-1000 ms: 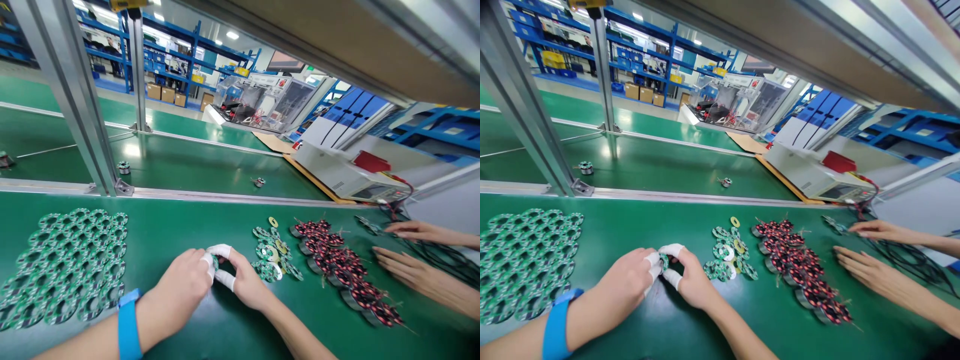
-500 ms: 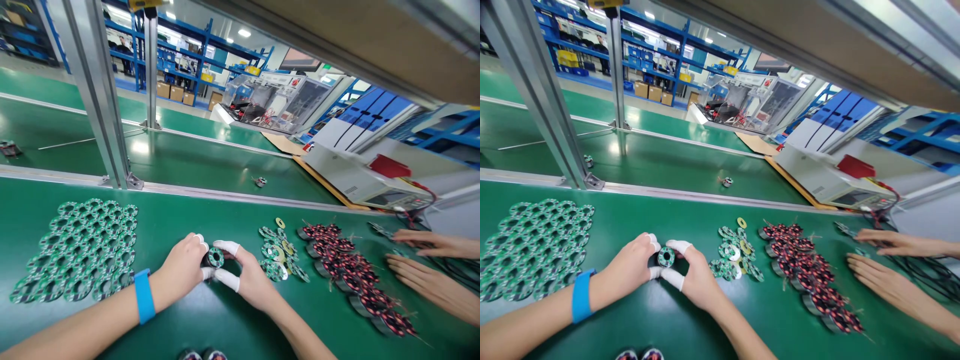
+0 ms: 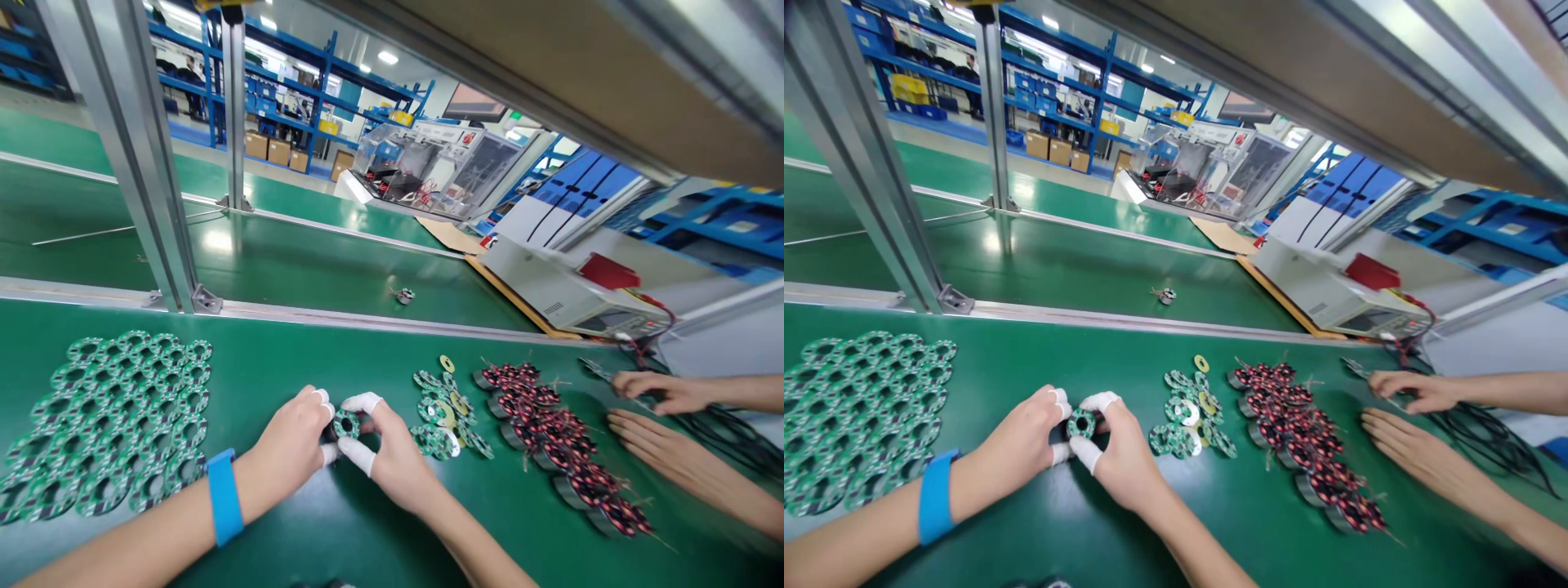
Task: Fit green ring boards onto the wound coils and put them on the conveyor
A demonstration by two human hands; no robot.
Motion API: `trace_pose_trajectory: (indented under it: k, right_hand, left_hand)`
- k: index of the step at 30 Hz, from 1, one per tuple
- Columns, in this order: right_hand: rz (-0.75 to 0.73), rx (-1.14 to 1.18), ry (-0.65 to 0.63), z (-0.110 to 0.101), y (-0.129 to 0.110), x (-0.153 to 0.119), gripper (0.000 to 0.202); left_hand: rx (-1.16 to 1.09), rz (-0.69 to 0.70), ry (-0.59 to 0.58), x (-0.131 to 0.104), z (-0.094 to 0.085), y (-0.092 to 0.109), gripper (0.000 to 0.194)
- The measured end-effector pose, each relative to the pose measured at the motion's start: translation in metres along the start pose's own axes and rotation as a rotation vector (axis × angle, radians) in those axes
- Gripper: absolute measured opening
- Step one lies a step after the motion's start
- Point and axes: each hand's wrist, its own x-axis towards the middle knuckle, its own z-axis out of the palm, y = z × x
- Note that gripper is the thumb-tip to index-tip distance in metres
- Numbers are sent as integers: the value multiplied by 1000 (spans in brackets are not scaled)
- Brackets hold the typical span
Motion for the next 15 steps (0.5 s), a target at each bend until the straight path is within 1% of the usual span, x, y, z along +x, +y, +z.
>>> trace_pose_trajectory:
  k: [3,4,6,8,10,11,12,13,15]
  right_hand:
    - [16,-14,-11,0,0,2,26]
    - [18,-12,-17,0,0,2,25]
    - [13,-3,-20,0,1,3,25]
    - [-7,7,-14,1,3,2,25]
    - [-33,1,-5,1,7,2,24]
    - [-43,-10,-6,1,11,3,24]
    - [-56,-24,-3,1,17,4,23]
    - [-68,-31,-13,1,24,5,25]
    - [-73,-25,-24,1,41,10,31]
  left_hand:
    - [-30,-12,-14,0,-1,0,8]
    - [-39,-21,-19,0,-4,0,9]
    - [-50,-38,-33,-2,-13,1,15]
    - [-39,-32,-5,-5,-22,4,21]
    - [29,48,59,-7,-23,8,16]
    - [84,117,98,-7,-19,10,11]
    - [161,217,105,-5,-12,10,8]
    - [227,315,110,-1,-2,8,10]
    - [347,443,146,10,19,1,16]
